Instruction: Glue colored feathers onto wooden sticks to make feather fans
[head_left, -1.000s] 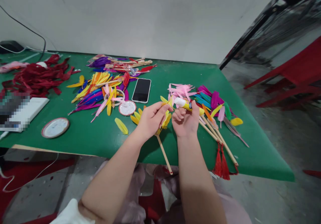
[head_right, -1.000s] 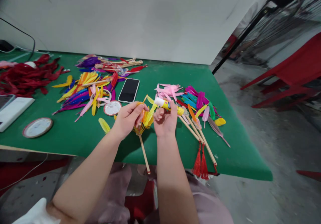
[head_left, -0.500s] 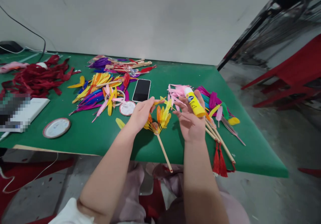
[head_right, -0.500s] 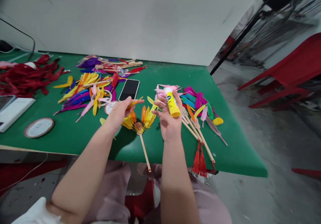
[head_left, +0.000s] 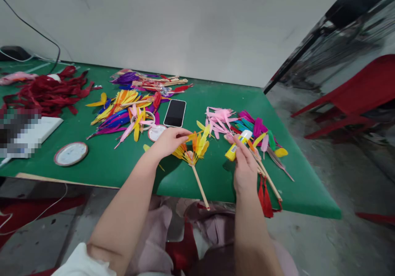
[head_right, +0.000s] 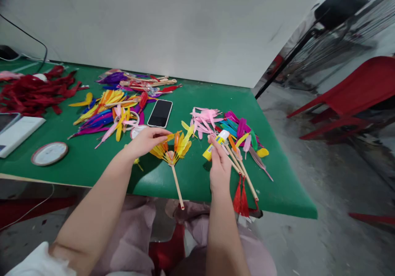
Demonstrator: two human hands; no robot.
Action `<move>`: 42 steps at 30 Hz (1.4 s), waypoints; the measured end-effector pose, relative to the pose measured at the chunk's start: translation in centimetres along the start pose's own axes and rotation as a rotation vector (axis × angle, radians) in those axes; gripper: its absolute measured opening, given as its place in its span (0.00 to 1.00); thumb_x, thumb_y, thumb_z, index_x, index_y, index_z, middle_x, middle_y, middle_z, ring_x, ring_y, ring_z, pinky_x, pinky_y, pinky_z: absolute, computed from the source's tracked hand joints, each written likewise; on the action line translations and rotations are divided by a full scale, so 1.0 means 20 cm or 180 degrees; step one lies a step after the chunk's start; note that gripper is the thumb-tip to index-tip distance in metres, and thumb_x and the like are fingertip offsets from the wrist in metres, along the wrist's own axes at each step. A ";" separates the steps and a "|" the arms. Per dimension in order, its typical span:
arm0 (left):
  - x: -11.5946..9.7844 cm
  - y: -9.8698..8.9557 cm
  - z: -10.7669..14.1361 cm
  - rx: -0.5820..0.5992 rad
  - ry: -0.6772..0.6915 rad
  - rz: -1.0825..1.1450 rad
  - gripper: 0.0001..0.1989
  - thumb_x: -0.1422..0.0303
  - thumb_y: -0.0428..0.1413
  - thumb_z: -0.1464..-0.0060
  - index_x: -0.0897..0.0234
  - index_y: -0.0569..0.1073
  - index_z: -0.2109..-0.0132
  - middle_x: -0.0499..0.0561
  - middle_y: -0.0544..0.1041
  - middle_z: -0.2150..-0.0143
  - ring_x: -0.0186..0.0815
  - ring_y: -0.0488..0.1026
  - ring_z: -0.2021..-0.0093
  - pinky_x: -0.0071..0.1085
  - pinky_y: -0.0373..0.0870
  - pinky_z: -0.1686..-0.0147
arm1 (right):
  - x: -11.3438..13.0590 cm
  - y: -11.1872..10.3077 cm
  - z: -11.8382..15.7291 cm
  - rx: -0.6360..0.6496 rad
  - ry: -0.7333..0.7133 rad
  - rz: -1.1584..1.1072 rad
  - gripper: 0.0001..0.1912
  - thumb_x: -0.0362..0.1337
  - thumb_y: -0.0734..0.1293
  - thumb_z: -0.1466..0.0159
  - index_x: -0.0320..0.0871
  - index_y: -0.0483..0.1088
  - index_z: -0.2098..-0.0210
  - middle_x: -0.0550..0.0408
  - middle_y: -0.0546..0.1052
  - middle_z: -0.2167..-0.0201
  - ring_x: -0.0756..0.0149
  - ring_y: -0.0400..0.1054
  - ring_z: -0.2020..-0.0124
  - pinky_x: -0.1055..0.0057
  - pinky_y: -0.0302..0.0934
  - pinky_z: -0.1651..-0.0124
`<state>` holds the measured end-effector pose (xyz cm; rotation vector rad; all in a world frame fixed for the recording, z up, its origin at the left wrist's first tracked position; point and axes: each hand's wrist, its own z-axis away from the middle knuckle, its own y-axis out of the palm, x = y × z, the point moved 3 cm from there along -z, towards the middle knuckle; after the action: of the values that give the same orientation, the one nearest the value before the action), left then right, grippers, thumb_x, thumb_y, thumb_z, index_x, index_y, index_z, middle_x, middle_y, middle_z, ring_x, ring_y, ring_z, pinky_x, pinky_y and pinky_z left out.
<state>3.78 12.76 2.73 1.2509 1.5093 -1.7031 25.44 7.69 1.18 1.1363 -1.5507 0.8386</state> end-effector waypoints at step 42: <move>0.07 -0.10 -0.03 -0.0776 -0.0035 0.0545 0.09 0.70 0.58 0.58 0.65 0.74 0.65 0.50 0.77 0.67 0.32 0.73 0.67 0.31 0.69 0.63 | 0.03 0.19 0.36 0.1246 -0.1604 0.3181 0.10 0.35 0.63 0.41 0.40 0.73 0.62 0.50 0.73 0.66 0.62 0.62 0.62 0.65 0.60 0.59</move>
<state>1.60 14.06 2.53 1.2017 1.5052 -1.3697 19.58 2.15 -0.13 0.8170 -2.5172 1.6497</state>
